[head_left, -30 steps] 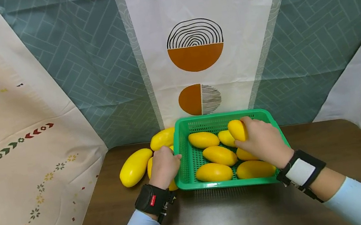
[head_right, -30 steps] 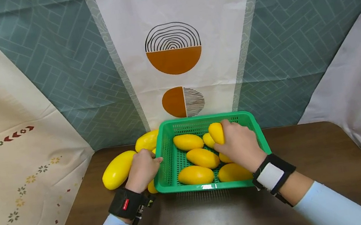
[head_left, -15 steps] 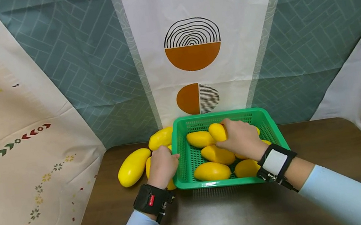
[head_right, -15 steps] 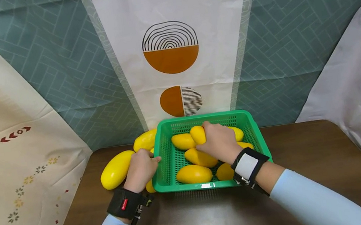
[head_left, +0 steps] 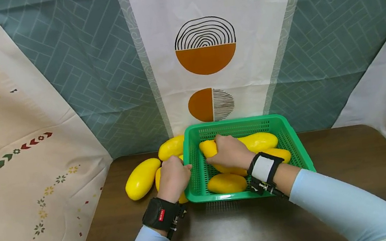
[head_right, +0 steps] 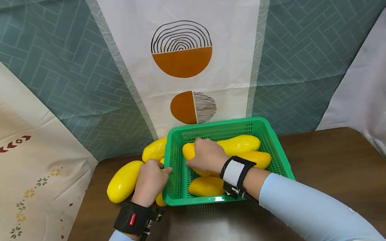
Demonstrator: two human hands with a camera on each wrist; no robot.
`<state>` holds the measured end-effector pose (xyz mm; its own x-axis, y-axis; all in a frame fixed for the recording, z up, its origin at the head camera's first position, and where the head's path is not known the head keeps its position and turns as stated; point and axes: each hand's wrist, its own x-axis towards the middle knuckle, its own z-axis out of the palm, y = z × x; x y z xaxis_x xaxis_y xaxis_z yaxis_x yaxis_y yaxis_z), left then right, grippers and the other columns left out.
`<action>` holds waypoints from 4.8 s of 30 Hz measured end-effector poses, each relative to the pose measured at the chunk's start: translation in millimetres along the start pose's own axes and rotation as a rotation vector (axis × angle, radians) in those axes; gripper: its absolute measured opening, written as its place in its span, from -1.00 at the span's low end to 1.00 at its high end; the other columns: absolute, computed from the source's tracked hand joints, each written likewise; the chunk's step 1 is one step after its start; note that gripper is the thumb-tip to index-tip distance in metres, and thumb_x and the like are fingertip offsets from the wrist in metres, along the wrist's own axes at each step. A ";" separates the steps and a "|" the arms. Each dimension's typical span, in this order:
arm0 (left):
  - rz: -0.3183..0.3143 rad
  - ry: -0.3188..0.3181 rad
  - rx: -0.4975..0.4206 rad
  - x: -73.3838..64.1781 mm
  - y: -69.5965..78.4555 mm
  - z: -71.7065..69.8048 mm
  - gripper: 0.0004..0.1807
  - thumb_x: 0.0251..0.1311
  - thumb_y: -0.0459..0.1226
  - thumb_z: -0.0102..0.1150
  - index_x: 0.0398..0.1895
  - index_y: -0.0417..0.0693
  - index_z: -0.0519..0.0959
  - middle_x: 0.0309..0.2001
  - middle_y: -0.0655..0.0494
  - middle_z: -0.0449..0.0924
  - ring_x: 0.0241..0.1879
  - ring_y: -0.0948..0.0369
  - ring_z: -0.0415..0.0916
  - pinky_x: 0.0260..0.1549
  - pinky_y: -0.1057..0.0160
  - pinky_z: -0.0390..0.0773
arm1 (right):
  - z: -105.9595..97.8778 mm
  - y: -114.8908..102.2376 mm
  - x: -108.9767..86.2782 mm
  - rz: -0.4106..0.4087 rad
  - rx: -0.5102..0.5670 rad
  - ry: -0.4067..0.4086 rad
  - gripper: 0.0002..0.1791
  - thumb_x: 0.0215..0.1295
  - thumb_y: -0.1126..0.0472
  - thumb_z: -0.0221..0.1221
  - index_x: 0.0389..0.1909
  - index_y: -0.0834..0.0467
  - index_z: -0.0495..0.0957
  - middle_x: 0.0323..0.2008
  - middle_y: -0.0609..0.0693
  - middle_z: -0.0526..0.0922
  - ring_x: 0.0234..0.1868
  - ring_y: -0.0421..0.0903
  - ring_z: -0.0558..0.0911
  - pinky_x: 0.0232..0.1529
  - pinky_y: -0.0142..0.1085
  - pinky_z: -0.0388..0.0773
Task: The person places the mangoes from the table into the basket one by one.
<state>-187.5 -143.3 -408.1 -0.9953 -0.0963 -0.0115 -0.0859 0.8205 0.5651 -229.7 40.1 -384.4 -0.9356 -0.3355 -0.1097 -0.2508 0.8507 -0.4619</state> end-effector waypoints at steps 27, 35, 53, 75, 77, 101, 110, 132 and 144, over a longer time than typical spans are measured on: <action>-0.003 0.004 0.020 0.7 -1.6 2.5 -0.57 0.18 -0.15 0.20 -0.81 -0.06 0.40 -0.75 0.20 0.00 -0.80 0.17 0.29 -0.79 0.33 0.33 | 24.6 -9.0 5.9 0.000 0.077 -0.110 -0.59 0.10 -0.08 0.24 -0.31 0.18 0.41 -0.54 0.00 0.41 -0.57 -0.11 0.46 -0.56 -0.34 0.39; 0.013 0.015 0.027 0.2 -0.7 2.1 -0.56 0.18 -0.15 0.21 -0.82 -0.06 0.37 -0.74 0.21 -0.02 -0.81 0.18 0.28 -0.79 0.33 0.32 | 22.5 -11.3 2.4 -0.015 0.075 -0.129 -0.63 0.10 -0.07 0.23 -0.35 0.17 0.43 -0.55 -0.02 0.42 -0.57 -0.12 0.44 -0.56 -0.34 0.37; -0.010 0.004 -0.002 -0.5 1.3 0.6 -0.54 0.19 -0.16 0.19 -0.83 -0.05 0.33 -0.75 0.20 -0.02 -0.82 0.15 0.27 -0.79 0.33 0.33 | -36.7 34.8 -26.8 0.047 0.075 0.011 -0.18 0.16 -0.19 0.17 0.26 0.28 0.24 0.05 0.18 0.47 -0.29 -0.08 0.54 -0.33 -0.25 0.48; 0.001 0.005 -0.021 -2.4 -0.6 3.0 -0.60 0.18 -0.17 0.20 -0.78 -0.08 0.44 -0.76 0.17 0.06 -0.77 0.16 0.34 -0.72 0.29 0.40 | -83.4 174.8 -87.3 0.279 -0.048 0.138 0.07 0.16 -0.31 0.10 0.24 0.59 0.05 0.13 0.54 0.23 0.01 0.39 0.37 -0.22 0.07 0.48; -0.007 0.003 -0.023 -2.8 -0.2 3.7 -0.62 0.18 -0.17 0.20 -0.77 -0.07 0.45 -0.75 0.16 0.08 -0.76 0.17 0.35 -0.72 0.29 0.41 | -79.7 178.6 -90.7 0.280 -0.032 0.124 0.02 0.17 -0.28 0.11 0.20 0.58 0.14 0.10 0.51 0.28 -0.05 0.34 0.43 -0.27 0.01 0.51; 0.012 0.003 -0.070 -4.5 -9.3 1.0 -0.66 0.16 -0.11 0.22 -0.20 -0.24 0.62 -0.50 0.00 0.54 -0.67 0.22 0.41 -0.68 0.29 0.44 | -75.6 184.1 -83.1 0.283 0.067 -0.002 -0.58 0.23 -0.01 0.15 -0.74 0.13 0.46 -0.09 0.37 0.51 -0.60 -0.16 0.56 -0.53 -0.28 0.53; 0.085 0.076 -0.050 -4.5 -23.4 -18.4 -0.65 0.15 -0.07 0.22 -0.19 -0.19 0.63 -0.40 0.00 0.57 -0.71 0.16 0.31 -0.67 0.26 0.36 | -78.4 179.7 -78.5 0.326 0.075 -0.038 -0.59 0.22 0.03 0.15 -0.71 0.19 0.44 -0.71 -0.05 0.34 -0.63 -0.10 0.56 -0.51 -0.25 0.55; -0.075 0.098 0.131 4.7 -119.6 -54.4 -0.07 0.14 0.01 0.18 0.37 -0.37 0.01 0.25 -0.47 0.05 0.18 -0.37 0.02 0.08 -0.28 0.13 | -87.8 171.2 -72.9 0.394 0.060 -0.123 -0.60 0.22 0.11 0.18 -0.22 0.43 0.44 -0.44 0.14 0.51 -0.57 -0.08 0.57 -0.51 -0.25 0.56; -0.113 -0.050 0.118 8.9 -134.9 -48.6 -0.03 0.08 -0.05 0.22 0.34 -0.48 -0.04 0.18 -0.50 0.14 0.12 -0.31 0.16 0.04 -0.17 0.26 | -87.8 171.3 -72.5 0.390 0.064 -0.118 -0.61 0.21 0.11 0.19 -0.25 0.42 0.43 -0.47 0.14 0.50 -0.59 -0.06 0.58 -0.53 -0.25 0.55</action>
<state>-182.6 -282.2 -444.3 -0.9797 -0.1660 -0.1124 -0.1994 0.8666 0.4574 -226.6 245.7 -378.3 -0.9217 -0.0404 -0.3859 0.1362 0.8976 -0.4192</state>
